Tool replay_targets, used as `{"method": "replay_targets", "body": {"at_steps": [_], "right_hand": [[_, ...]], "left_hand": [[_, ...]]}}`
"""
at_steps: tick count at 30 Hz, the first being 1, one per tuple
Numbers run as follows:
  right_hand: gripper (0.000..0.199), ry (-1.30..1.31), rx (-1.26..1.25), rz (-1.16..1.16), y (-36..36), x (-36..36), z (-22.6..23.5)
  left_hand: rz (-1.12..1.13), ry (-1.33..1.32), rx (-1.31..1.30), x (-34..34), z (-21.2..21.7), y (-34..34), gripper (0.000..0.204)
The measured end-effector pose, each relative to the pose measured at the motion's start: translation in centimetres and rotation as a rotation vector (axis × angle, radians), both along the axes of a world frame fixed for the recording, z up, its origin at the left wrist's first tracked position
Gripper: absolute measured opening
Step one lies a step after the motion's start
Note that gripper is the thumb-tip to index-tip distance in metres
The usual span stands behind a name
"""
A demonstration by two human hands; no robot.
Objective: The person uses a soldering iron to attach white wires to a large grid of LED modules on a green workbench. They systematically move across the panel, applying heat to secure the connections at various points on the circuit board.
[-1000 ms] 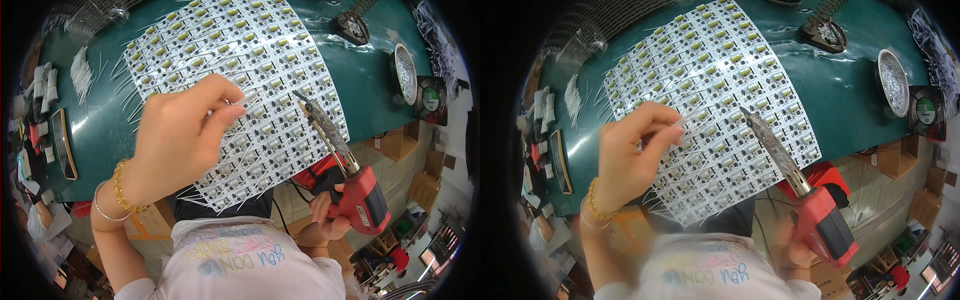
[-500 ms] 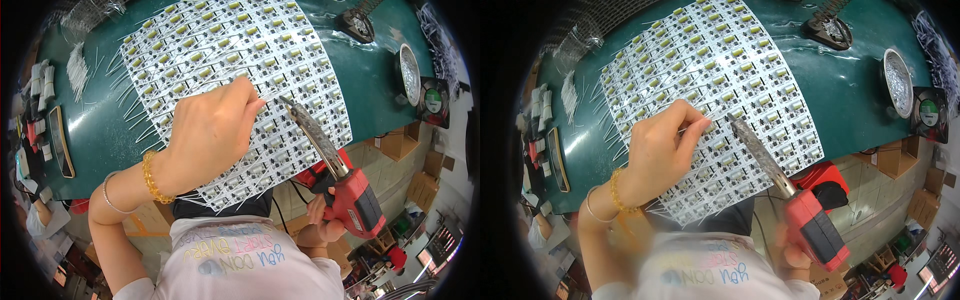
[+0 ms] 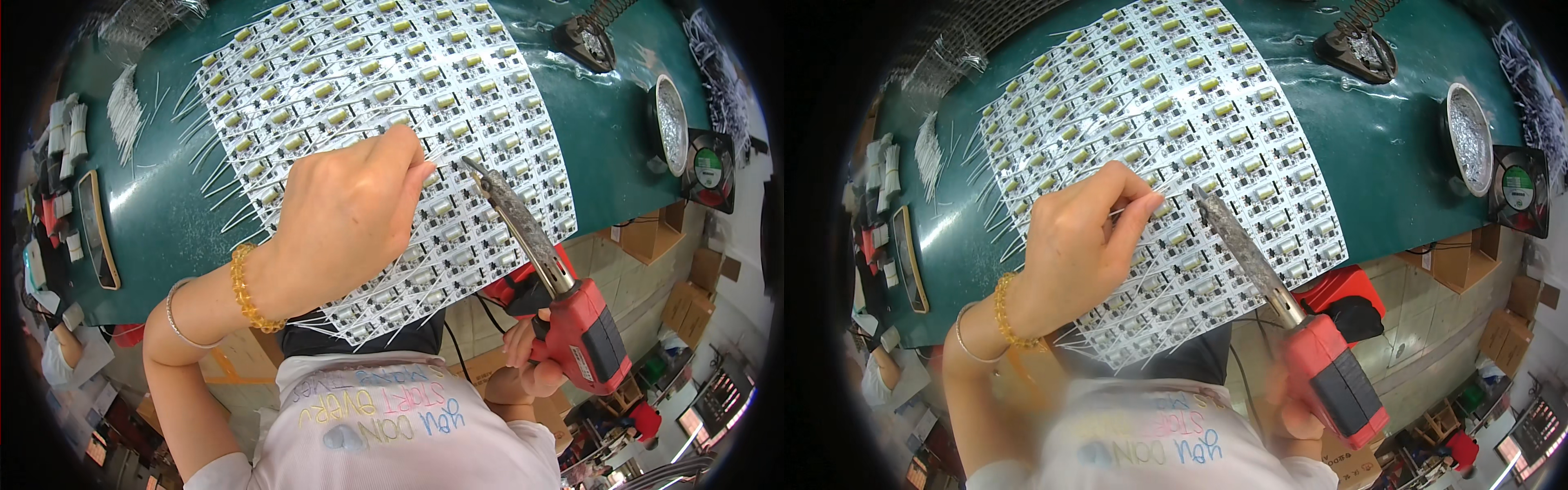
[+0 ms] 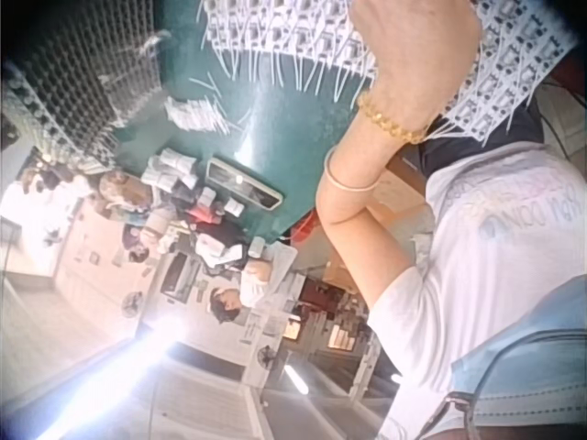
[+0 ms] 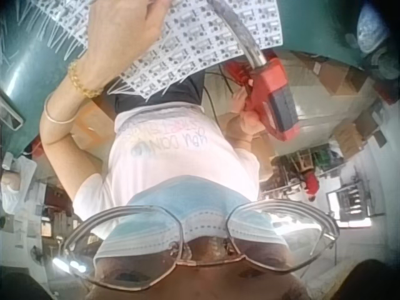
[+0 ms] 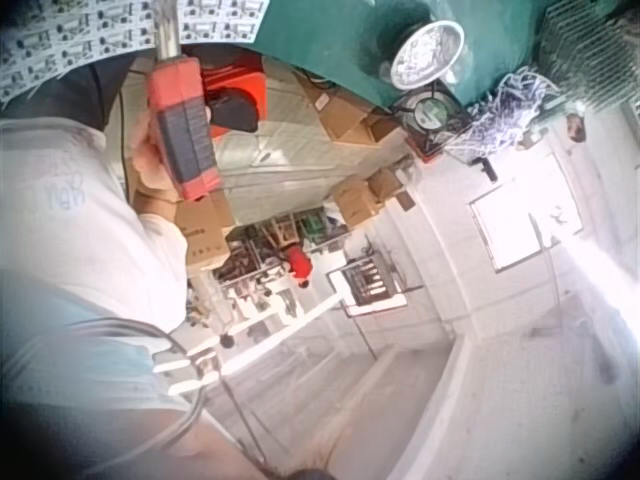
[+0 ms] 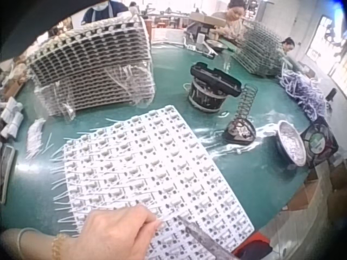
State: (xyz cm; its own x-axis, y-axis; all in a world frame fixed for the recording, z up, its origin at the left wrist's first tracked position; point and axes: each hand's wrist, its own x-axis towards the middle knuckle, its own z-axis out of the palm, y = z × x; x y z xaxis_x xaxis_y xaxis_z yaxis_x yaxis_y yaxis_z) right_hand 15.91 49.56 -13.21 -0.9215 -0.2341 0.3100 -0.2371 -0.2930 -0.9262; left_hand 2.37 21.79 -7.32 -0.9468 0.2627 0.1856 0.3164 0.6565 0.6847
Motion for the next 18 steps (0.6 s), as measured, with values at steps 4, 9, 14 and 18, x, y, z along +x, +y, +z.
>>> {"method": "replay_targets", "body": {"at_steps": [4, 9, 14, 18], "right_hand": [[0.084, -0.187, 0.255, -0.199, -0.9, 1.8, 2.2], [0.084, -0.34, 0.307, -0.311, -2.1, 2.0, 3.2], [0.086, -0.323, 0.217, -0.274, -2.3, 1.3, 3.5], [0.086, -0.195, 0.25, -0.217, -1.0, 1.5, 2.0]], "left_hand": [[0.016, 0.018, 0.017, 0.0, -0.2, -0.1, 0.008], [0.017, 0.025, 0.018, 0.0, -0.1, -0.1, 0.008], [0.007, 0.03, 0.013, 0.1, -0.2, 0.0, 0.009], [0.012, 0.021, 0.01, 0.1, -0.2, -0.1, 0.009]]}}
